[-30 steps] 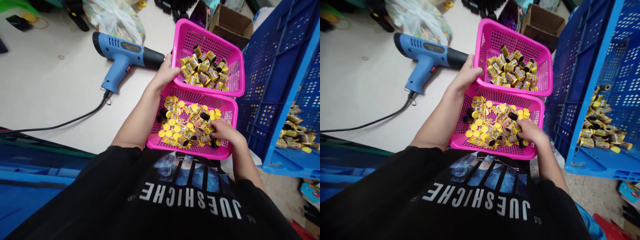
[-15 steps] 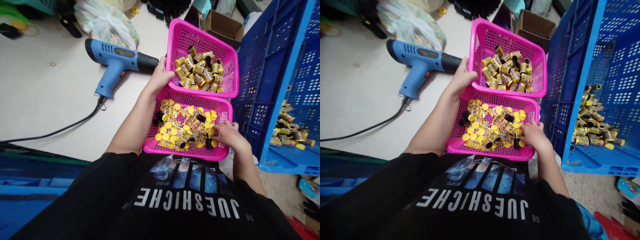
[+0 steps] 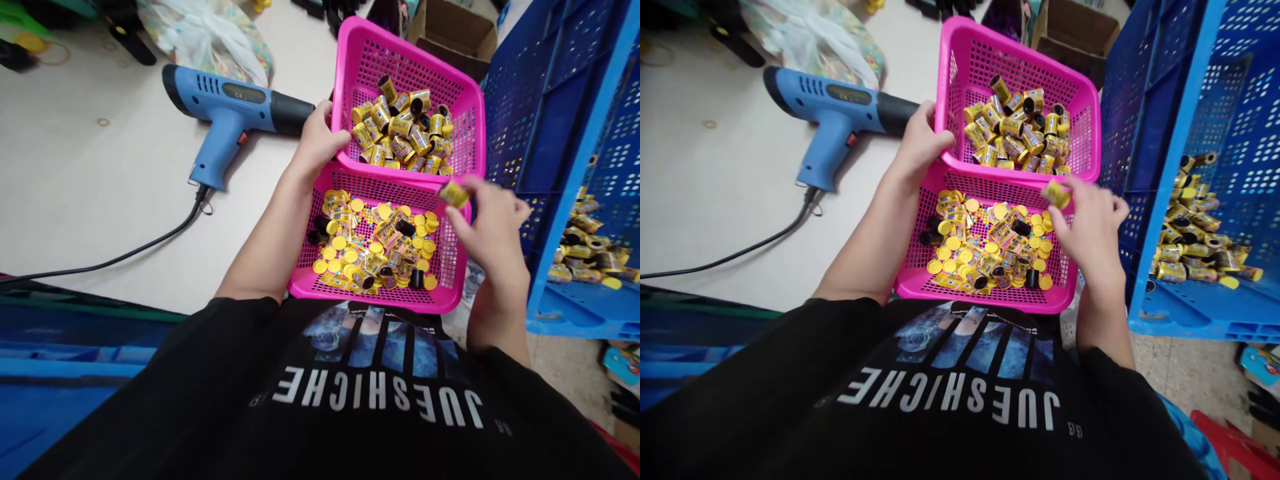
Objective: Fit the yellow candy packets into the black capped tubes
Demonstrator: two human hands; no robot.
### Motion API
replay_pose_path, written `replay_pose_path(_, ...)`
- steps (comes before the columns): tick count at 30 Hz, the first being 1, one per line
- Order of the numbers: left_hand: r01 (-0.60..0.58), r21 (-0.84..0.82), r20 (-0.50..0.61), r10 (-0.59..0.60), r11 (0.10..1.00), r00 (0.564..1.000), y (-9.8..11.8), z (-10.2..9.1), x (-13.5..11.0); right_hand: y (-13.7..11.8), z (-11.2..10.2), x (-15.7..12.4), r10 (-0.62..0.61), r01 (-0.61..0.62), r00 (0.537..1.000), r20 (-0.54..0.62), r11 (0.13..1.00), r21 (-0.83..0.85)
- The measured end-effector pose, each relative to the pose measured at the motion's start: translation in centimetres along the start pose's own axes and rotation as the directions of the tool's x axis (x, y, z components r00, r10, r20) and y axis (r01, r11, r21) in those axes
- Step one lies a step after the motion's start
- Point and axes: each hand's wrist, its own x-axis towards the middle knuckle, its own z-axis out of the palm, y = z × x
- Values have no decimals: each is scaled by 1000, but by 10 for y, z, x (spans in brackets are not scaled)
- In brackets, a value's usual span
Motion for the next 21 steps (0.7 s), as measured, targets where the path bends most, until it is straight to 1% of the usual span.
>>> replay_pose_path(1,-11,-8,-4,11,1000,1000,-1,0,1,-3,-3,6,28,-26,995,-94,999,26)
replay_pose_path(2,-19,-14,-10,19,1000,1000,-2,1,1,-7,-1,10,30,-24,994,-103,998,62)
replay_pose_path(3,-25,-17,-17,24,1000,1000,-3,1,1,-11,5,11,5,-2,1000,-26,994,106)
replay_pose_path(4,-26,-14,-18,25,1000,1000,-4,0,2,-14,15,8,-46,29,992,114,989,148)
replay_pose_path(5,-24,-9,-17,24,1000,1000,-4,0,1,-18,29,2,-112,60,953,282,981,186)
replay_pose_path(6,-22,-1,-17,22,1000,1000,-4,-1,1,-21,43,-7,-169,81,883,438,974,211)
replay_pose_path(7,-19,8,-15,19,1000,1000,-4,-2,0,-24,57,-18,-207,107,809,550,972,209)
replay_pose_path(8,-16,17,-14,16,1000,1000,-3,-3,0,-26,69,-30,-235,134,756,611,969,207)
replay_pose_path(9,-13,23,-12,13,1000,1000,-2,-3,-1,-28,78,-43,-252,155,739,625,966,206)
replay_pose_path(10,-10,25,-11,11,1000,1000,0,-3,-2,-30,84,-54,-263,173,747,610,964,204)
replay_pose_path(12,-4,24,-12,4,1000,1000,4,-3,-3,-32,89,-70,-286,197,789,543,956,217)
replay_pose_path(14,1,24,-16,-1,1000,1000,7,-2,-4,-34,91,-79,-321,215,811,488,941,260)
replay_pose_path(17,-3,33,-11,4,999,1000,8,-1,-4,-34,100,-79,-334,181,821,463,921,344)
replay_pose_path(19,-9,40,-10,9,999,1000,8,-2,-4,-34,108,-75,-326,158,826,459,917,366)
replay_pose_path(21,-8,53,-10,9,999,1000,6,-3,-3,-34,111,-69,-339,165,830,443,908,386)
